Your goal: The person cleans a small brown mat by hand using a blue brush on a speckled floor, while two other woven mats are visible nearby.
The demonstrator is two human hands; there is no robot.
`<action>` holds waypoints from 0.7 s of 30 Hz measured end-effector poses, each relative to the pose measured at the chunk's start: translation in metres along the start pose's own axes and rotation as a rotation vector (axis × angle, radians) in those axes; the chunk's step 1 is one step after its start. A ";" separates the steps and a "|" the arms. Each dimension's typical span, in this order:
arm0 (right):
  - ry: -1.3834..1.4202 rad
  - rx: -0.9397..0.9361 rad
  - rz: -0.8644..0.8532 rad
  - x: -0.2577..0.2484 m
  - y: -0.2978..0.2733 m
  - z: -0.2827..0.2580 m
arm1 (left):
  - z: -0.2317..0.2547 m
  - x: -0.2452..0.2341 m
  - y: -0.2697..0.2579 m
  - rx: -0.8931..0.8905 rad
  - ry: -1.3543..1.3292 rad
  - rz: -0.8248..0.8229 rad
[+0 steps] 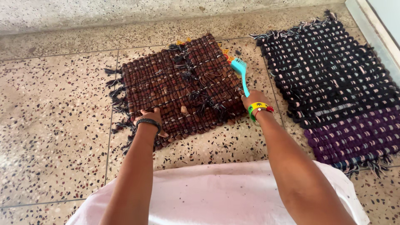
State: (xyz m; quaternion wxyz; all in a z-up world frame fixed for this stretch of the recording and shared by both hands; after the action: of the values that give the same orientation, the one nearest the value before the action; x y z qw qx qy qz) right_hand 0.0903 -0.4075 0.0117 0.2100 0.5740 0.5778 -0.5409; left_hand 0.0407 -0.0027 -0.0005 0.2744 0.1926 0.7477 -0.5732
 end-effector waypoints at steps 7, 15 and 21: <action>-0.169 0.026 0.059 -0.004 0.005 0.012 | 0.056 -0.005 -0.014 0.290 -0.055 0.227; -0.241 -0.007 0.295 -0.025 0.012 0.051 | 0.107 0.011 -0.013 0.403 -0.053 0.282; 0.369 -0.188 0.255 -0.029 0.006 -0.033 | 0.105 0.006 -0.015 0.368 0.022 0.180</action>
State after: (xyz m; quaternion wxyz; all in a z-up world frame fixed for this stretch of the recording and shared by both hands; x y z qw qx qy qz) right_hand 0.1156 -0.3933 0.0446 0.2198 0.7094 0.5771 -0.3397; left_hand 0.0468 -0.1084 -0.0138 0.2765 0.3120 0.6131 -0.6711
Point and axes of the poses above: each hand's wrist, its own y-axis towards the middle knuckle, its own x-axis out of the palm, z = x × y, the point moved 6 cm from there along y, towards the middle knuckle, and after that the axes turned 3 degrees about -z, right-handed, at the moved point
